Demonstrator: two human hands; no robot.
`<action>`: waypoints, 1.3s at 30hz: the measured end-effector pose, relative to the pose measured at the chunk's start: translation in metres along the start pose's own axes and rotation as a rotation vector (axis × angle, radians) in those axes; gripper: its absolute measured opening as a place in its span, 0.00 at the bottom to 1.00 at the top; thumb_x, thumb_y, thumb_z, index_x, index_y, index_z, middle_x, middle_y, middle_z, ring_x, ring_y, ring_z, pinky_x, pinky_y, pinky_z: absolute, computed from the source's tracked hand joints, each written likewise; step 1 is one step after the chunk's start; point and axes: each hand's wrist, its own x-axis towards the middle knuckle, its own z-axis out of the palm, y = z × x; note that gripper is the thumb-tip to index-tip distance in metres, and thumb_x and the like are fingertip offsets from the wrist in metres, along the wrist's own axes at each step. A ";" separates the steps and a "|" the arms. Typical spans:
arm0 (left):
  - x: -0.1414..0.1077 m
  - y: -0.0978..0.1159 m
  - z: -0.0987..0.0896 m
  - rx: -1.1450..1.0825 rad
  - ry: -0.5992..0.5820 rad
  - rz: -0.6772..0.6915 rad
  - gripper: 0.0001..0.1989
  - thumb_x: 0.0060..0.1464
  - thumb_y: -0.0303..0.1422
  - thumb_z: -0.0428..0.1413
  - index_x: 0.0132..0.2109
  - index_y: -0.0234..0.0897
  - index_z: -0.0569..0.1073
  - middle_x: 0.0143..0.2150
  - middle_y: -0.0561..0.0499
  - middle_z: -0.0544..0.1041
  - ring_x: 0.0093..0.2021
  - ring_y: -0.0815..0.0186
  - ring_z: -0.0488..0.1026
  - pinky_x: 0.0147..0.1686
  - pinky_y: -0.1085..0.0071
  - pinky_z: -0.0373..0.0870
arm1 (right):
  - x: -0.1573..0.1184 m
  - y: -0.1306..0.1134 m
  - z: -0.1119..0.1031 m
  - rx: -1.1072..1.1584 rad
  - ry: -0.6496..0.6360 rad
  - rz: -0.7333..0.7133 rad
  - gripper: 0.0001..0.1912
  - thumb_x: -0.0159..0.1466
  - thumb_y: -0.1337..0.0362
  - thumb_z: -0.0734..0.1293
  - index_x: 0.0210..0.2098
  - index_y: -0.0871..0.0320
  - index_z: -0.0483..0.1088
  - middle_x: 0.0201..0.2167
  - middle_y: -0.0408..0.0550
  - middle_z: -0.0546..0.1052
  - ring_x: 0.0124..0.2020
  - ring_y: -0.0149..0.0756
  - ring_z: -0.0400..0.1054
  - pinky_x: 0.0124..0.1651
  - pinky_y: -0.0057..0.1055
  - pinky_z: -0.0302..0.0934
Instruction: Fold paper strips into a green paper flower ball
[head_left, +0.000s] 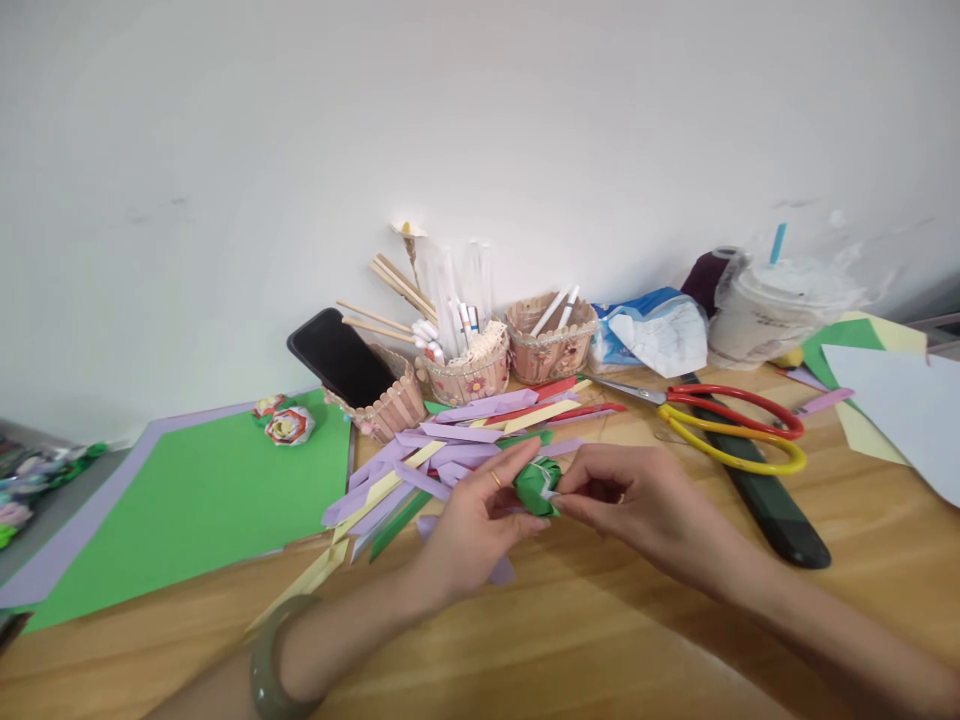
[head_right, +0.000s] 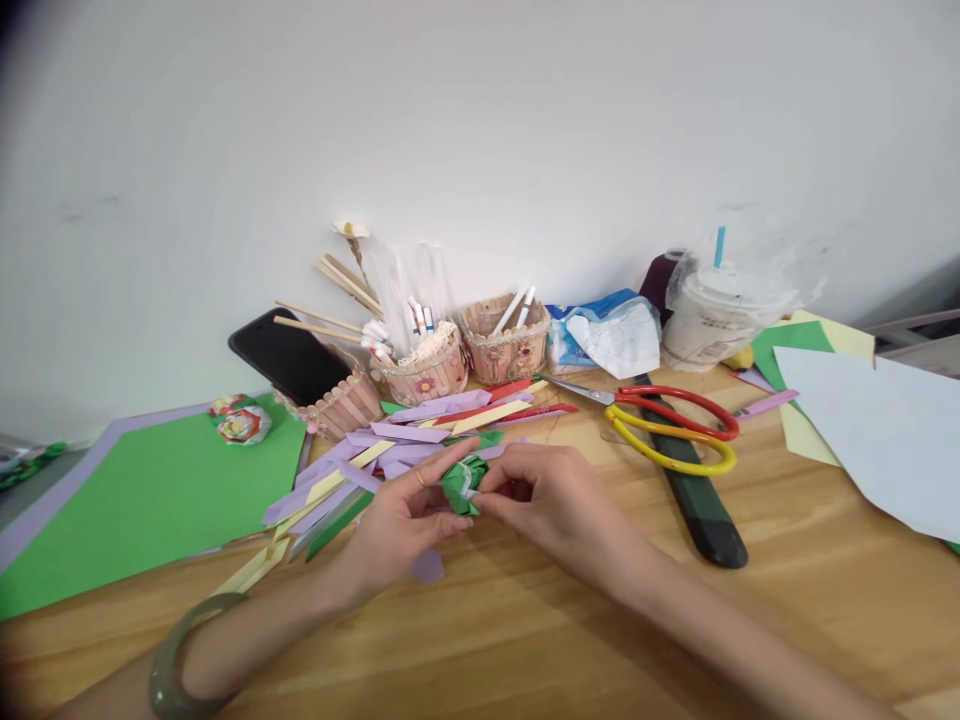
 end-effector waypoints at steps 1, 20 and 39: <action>0.000 0.001 0.000 0.001 0.005 -0.003 0.31 0.41 0.21 0.59 0.54 0.46 0.68 0.61 0.51 0.62 0.61 0.56 0.56 0.55 0.63 0.61 | 0.000 0.000 -0.001 -0.012 0.001 -0.033 0.08 0.58 0.66 0.65 0.23 0.60 0.70 0.20 0.42 0.69 0.21 0.27 0.59 0.23 0.23 0.53; -0.001 -0.007 -0.004 0.228 -0.017 0.146 0.30 0.46 0.25 0.58 0.56 0.50 0.63 0.63 0.51 0.60 0.63 0.57 0.53 0.60 0.54 0.53 | 0.000 0.002 0.000 -0.005 -0.010 0.002 0.07 0.57 0.67 0.66 0.23 0.61 0.70 0.20 0.42 0.71 0.22 0.27 0.62 0.24 0.24 0.55; 0.000 -0.009 -0.006 0.268 0.016 0.158 0.30 0.46 0.24 0.58 0.57 0.48 0.63 0.63 0.51 0.59 0.63 0.61 0.53 0.61 0.61 0.54 | 0.003 -0.003 -0.005 0.032 -0.098 -0.020 0.10 0.60 0.64 0.63 0.26 0.60 0.72 0.23 0.44 0.74 0.24 0.29 0.63 0.26 0.25 0.55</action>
